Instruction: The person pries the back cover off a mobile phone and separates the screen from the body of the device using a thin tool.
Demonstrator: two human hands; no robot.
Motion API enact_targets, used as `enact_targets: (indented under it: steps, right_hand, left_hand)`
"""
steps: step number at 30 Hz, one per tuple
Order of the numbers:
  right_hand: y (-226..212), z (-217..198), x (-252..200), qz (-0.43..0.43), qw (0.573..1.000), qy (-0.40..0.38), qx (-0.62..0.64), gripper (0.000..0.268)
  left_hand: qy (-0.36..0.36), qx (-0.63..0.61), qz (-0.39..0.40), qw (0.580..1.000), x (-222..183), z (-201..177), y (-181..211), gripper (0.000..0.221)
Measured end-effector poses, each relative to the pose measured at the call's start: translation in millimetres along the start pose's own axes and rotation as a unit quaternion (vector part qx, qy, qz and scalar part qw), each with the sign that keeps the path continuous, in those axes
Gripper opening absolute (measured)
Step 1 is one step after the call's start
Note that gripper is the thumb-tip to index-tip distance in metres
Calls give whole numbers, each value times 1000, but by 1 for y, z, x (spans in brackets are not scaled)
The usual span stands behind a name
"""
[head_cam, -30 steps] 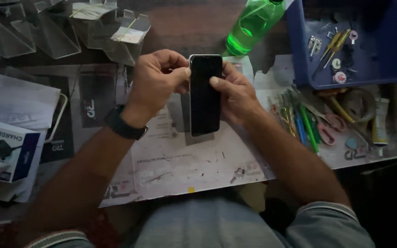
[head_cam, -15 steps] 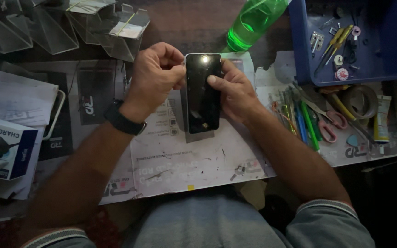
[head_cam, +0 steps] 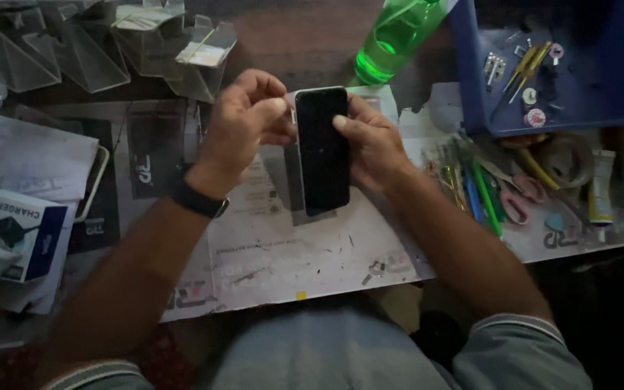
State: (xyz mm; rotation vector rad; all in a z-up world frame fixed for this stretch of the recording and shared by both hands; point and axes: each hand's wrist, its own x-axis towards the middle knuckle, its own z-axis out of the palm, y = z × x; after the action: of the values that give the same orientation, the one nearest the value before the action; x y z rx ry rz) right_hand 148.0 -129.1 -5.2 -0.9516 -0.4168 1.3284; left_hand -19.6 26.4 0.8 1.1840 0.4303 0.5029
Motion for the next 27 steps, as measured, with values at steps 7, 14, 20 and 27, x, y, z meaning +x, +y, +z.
enact_targets:
  steps: [7, 14, 20, 27]
  right_hand:
    - [10, -3, 1, -15, 1000, -9, 25, 30]
    - [15, -8, 3, -41, 999, -4, -19, 29]
    - [18, -11, 5, -76, 996, -29, -45, 28]
    - [13, -8, 5, -36, 998, 25, -45, 25]
  left_hand:
    - [9, 21, 18, 1000, -14, 8, 6, 9]
    - [44, 129, 15, 991, -15, 11, -3, 14]
    - [42, 150, 62, 986, -13, 10, -14, 14]
    - [20, 88, -2, 996, -9, 5, -7, 13]
